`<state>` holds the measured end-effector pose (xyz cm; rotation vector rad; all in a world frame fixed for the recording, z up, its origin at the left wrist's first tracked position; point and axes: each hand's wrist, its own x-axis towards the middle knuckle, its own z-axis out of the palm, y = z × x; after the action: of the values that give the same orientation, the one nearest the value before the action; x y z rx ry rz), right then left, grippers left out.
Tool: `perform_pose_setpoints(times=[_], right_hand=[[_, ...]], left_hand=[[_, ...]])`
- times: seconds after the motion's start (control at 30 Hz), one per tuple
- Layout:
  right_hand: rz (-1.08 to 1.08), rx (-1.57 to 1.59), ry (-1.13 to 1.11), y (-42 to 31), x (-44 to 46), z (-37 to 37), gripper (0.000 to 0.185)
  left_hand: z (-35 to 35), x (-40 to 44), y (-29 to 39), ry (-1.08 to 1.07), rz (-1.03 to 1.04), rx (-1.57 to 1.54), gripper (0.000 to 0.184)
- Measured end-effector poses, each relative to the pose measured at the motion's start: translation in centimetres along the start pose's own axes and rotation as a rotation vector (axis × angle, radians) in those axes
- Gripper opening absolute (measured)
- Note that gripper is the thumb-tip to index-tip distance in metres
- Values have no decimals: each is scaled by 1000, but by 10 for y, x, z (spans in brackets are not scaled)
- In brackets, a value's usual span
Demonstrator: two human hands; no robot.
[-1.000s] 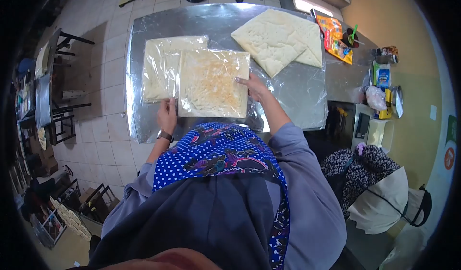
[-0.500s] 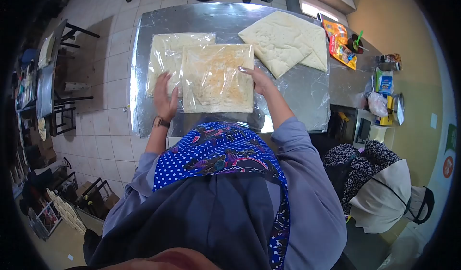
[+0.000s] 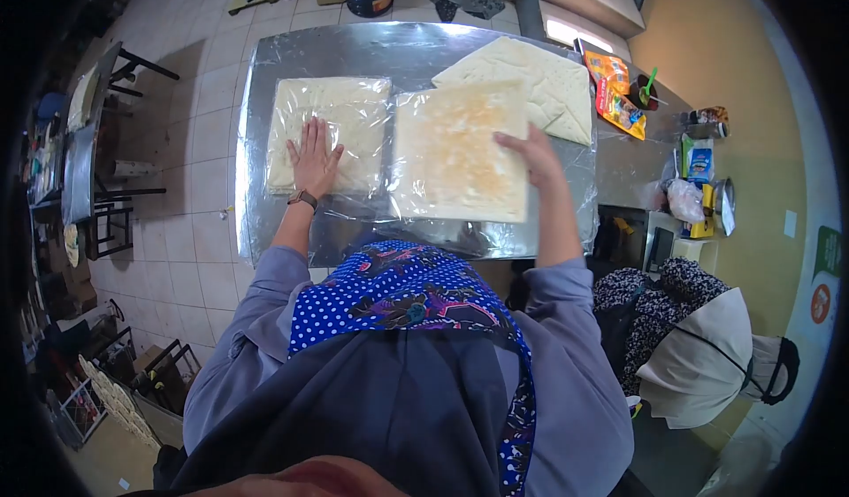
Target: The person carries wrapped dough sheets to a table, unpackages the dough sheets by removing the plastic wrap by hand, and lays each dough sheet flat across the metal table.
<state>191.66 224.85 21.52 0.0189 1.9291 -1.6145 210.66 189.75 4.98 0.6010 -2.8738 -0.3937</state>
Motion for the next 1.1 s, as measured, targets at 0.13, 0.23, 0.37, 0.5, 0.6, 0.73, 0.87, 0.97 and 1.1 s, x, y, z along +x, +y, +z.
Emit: perform_pose_setpoints(times=[0.13,0.23,0.37,0.5,0.6,0.73,0.87,0.97,1.1], right_hand=[[-201,-313,137,-78,-24,-70,57],[-372,-703,241,-131,-28,-83,58],[-301,-1352,429,-132,2,-45,58],[-485,-1171,266,-4,73,25,66],[-473,-1129,286,59,90,76,59],[-401,-813,184,70,86,84,39],[-397,-505,163,76,55,47,32],[-188,-765,275,67,38,-12,40],[-609,-1011,587,96,28,-33,49]], left_hand=[[-1,-1,7,4,4,54,78],[-2,0,10,16,13,58,78],[0,2,12,22,23,54,76],[1,2,9,31,48,50,76],[-2,-1,15,52,28,5,73],[-1,0,28,40,22,52,72],[-24,-23,49,-35,99,-72,71],[-15,-20,97,-180,264,-209,67],[-19,-32,85,-153,363,-233,59]])
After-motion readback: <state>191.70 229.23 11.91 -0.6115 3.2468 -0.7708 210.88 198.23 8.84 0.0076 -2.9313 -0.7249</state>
